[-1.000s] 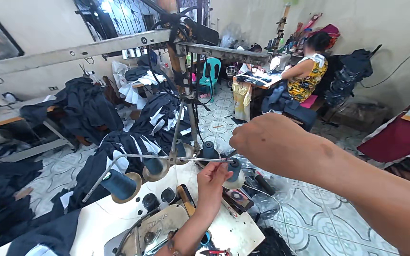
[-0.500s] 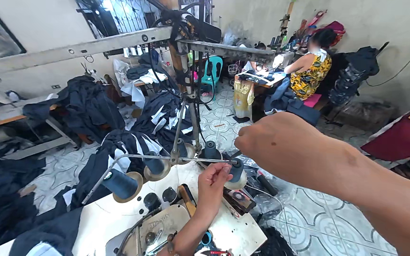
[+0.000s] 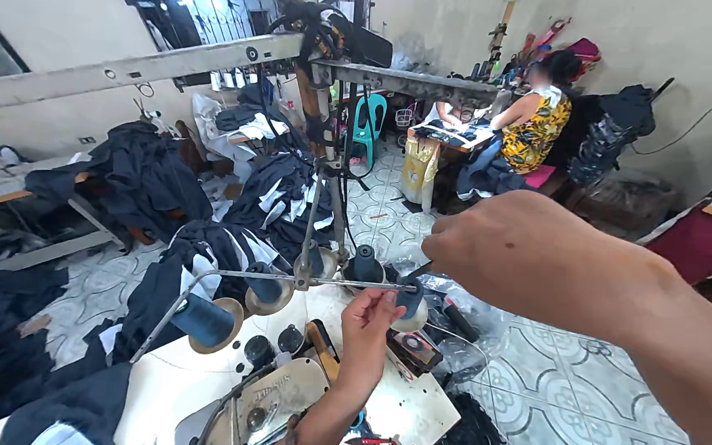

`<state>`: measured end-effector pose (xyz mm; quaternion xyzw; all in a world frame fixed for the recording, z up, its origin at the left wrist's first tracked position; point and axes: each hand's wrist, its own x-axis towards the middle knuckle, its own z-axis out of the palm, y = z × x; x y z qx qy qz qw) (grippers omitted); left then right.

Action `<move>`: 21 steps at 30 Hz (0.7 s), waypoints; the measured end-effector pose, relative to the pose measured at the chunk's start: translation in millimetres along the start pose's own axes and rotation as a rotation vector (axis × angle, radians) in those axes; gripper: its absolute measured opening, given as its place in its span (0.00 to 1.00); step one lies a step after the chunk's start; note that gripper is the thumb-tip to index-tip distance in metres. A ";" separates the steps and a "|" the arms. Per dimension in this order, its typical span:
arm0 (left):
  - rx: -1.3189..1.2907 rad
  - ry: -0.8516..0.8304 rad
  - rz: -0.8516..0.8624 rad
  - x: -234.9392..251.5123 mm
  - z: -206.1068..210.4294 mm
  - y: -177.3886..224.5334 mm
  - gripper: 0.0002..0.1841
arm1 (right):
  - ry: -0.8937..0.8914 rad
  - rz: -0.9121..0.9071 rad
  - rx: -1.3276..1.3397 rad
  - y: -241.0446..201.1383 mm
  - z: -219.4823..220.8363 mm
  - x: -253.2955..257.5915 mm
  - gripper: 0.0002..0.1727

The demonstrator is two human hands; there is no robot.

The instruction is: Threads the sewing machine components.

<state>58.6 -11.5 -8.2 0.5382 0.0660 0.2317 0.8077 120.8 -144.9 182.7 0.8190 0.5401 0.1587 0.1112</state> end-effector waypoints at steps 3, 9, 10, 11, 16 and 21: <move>-0.013 -0.022 -0.001 -0.7 0.5 0.0 0.08 | 0.001 0.012 0.020 2.1 4.3 0.3 0.10; -0.059 -0.048 0.009 -1.1 1.1 1.2 0.08 | 0.010 0.016 0.016 4.1 7.1 -0.4 0.10; -0.064 -0.046 0.008 -1.1 1.5 1.4 0.08 | 0.014 0.016 0.014 4.1 7.7 -0.6 0.10; -0.068 -0.043 0.008 -1.0 2.0 1.3 0.08 | 0.019 0.014 0.014 4.2 8.3 -1.0 0.10; -0.069 -0.046 0.009 -0.8 3.4 2.5 0.08 | 0.029 0.014 0.010 5.1 8.7 -3.1 0.09; -0.095 -0.030 -0.003 -0.3 6.2 3.1 0.08 | 0.027 0.015 0.004 3.9 10.9 -3.8 0.10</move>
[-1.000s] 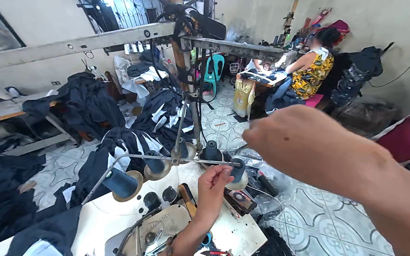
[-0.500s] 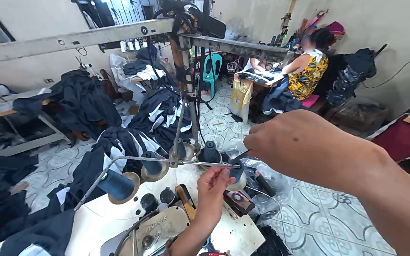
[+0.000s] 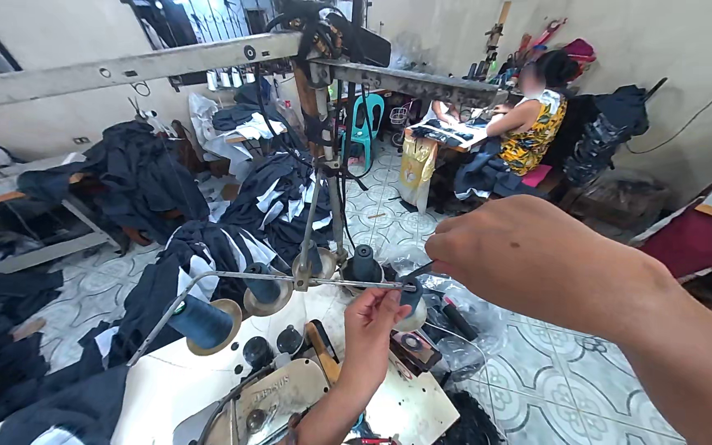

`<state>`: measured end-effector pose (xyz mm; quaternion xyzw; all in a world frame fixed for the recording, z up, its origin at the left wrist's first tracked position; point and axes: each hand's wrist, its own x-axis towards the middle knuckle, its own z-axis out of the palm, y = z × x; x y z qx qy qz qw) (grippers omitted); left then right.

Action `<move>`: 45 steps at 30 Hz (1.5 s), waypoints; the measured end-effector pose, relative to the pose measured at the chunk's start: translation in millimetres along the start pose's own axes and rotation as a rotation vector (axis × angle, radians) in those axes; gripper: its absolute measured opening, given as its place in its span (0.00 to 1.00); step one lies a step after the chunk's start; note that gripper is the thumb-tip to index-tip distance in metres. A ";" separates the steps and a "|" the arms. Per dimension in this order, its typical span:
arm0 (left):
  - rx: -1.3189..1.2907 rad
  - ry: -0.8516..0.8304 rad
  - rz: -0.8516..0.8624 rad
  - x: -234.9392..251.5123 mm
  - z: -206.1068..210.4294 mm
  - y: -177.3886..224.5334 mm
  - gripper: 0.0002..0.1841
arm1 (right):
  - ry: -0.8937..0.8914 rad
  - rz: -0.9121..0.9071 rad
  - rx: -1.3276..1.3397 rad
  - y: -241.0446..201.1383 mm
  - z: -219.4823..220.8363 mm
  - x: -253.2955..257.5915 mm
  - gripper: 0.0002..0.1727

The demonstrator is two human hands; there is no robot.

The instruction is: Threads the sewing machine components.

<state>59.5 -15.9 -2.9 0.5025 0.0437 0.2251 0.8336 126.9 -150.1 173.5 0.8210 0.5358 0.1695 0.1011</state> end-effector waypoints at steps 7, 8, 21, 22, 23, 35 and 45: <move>-0.008 0.011 -0.005 -0.2 0.8 0.7 0.08 | -0.066 0.034 0.043 3.1 2.9 -2.6 0.10; -0.009 0.012 -0.007 -0.2 0.8 0.7 0.08 | -0.076 0.040 0.046 3.8 2.9 -2.8 0.10; -0.013 0.012 0.002 0.0 1.5 -0.5 0.08 | -0.048 0.011 0.079 4.0 6.3 -2.5 0.10; -0.014 0.012 0.004 0.0 1.4 -0.9 0.08 | -0.039 0.000 0.067 3.4 6.5 -2.7 0.10; -0.015 0.014 0.004 0.1 1.4 -1.4 0.08 | -0.022 -0.016 0.053 2.8 7.0 -3.1 0.10; 0.055 -0.007 -0.015 -0.2 0.4 -1.3 0.07 | 0.024 -0.081 -0.066 -11.5 -7.3 -0.3 0.07; 0.042 0.009 -0.024 -1.1 1.2 -0.6 0.08 | 0.109 -0.076 -0.019 -4.6 -0.8 -2.0 0.08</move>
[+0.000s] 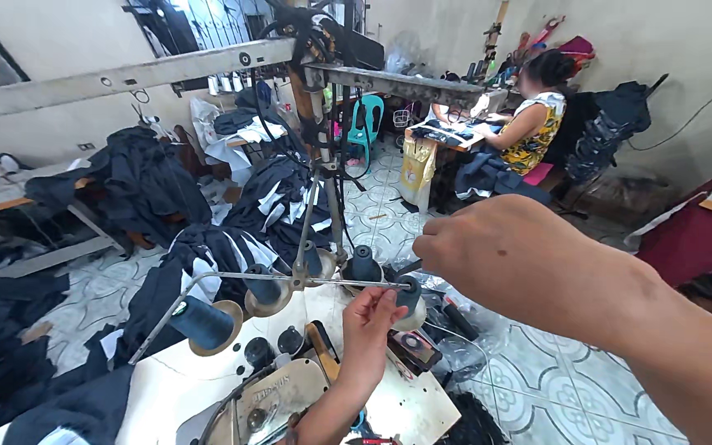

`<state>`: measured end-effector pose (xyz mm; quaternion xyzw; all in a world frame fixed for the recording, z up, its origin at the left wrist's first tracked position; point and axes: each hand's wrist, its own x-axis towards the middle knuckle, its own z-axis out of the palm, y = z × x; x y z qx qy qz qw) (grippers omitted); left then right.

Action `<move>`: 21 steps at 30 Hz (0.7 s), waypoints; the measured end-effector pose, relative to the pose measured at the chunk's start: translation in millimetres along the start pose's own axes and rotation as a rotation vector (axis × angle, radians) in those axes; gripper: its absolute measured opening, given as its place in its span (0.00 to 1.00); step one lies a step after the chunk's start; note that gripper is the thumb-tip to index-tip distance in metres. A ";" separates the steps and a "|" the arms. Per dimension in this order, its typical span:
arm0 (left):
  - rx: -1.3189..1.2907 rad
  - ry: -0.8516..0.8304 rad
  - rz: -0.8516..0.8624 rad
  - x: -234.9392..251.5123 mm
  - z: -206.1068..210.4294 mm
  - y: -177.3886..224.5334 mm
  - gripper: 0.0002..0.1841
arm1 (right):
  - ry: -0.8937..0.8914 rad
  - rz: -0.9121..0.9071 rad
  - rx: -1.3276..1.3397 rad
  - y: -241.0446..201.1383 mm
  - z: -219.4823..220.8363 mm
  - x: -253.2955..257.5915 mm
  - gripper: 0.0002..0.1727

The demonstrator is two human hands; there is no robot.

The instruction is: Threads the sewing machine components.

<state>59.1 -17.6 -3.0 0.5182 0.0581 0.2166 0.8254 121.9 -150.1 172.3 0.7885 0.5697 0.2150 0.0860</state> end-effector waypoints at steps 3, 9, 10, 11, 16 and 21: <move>-0.015 0.019 0.010 -2.0 -0.1 0.8 0.08 | 0.026 -0.008 0.030 1.0 7.8 -0.9 0.09; -0.030 0.021 0.014 -2.0 -0.7 0.6 0.08 | 0.037 -0.006 0.014 1.2 10.7 -1.5 0.10; -0.032 0.018 0.014 -2.0 -0.6 0.5 0.08 | 0.045 -0.006 0.009 1.5 10.0 -1.8 0.10; -0.036 0.017 0.013 -2.1 -0.4 0.5 0.08 | 0.045 -0.005 0.007 1.7 9.1 -2.1 0.10; -0.047 0.023 0.009 -2.4 0.7 1.0 0.08 | 0.021 0.001 0.004 -0.2 9.3 -0.9 0.09; -0.062 0.034 0.008 -2.3 0.4 1.6 0.08 | 0.003 -0.009 0.034 0.8 9.1 2.1 0.08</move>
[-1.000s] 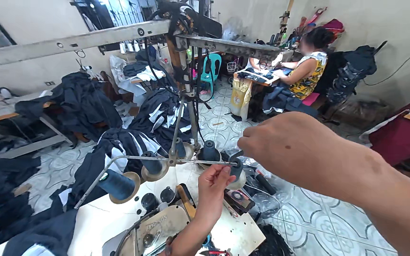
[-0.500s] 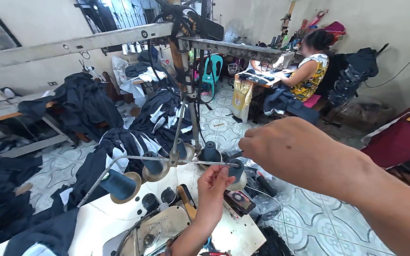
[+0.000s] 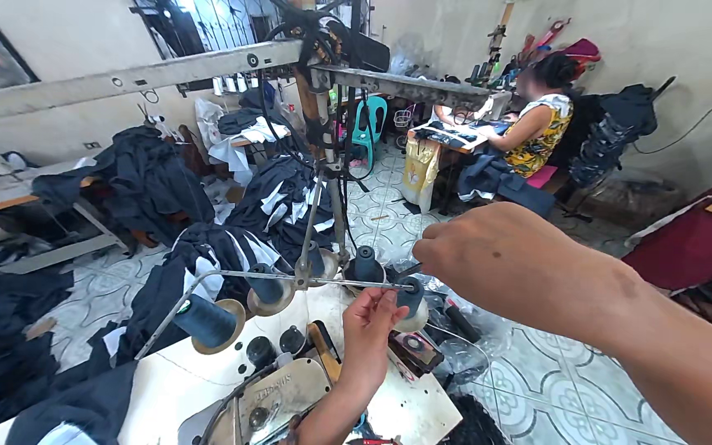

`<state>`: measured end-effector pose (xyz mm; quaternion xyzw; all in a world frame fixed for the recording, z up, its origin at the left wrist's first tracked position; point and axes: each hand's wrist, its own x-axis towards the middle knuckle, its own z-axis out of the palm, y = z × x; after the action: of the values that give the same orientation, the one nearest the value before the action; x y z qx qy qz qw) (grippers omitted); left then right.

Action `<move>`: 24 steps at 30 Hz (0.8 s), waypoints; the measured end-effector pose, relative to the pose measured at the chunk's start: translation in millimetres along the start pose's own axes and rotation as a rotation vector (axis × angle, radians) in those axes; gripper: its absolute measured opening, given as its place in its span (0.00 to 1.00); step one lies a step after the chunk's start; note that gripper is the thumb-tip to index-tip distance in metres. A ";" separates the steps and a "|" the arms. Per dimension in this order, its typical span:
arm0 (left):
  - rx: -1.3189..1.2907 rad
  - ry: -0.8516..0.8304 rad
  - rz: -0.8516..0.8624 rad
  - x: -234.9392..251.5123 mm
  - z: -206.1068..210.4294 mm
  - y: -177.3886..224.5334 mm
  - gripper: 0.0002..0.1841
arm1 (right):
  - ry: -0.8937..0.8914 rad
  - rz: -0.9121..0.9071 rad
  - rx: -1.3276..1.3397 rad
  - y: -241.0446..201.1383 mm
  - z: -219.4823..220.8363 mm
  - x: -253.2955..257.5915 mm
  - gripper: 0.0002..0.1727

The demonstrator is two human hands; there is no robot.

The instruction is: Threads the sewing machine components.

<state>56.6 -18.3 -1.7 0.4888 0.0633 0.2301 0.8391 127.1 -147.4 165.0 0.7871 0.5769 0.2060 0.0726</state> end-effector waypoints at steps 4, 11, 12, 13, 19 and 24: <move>-0.003 0.011 -0.003 0.6 0.1 -0.2 0.08 | -0.157 0.034 0.083 9.5 -6.4 8.9 0.08; 0.021 -0.006 0.008 -0.1 -1.4 -1.4 0.08 | -0.209 0.011 0.105 11.2 -6.7 19.0 0.08; 0.021 -0.004 0.010 -0.2 -1.7 -2.1 0.08 | -0.225 0.018 0.102 8.1 -8.3 20.0 0.08; 0.022 -0.004 0.011 -0.2 -1.8 -2.7 0.08 | -0.242 0.026 0.101 5.0 -10.5 21.1 0.08; 0.004 -0.020 0.028 0.0 -1.8 -3.8 0.08 | -0.123 -0.055 -0.027 -14.7 -12.2 14.2 0.04; 0.004 -0.005 0.029 2.1 2.6 -2.1 0.08 | -0.101 -0.035 -0.052 -12.3 -12.7 11.4 0.05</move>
<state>60.0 -20.2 -1.9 0.4918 0.0546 0.2409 0.8349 113.9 -134.3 174.9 0.7842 0.5804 0.1797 0.1258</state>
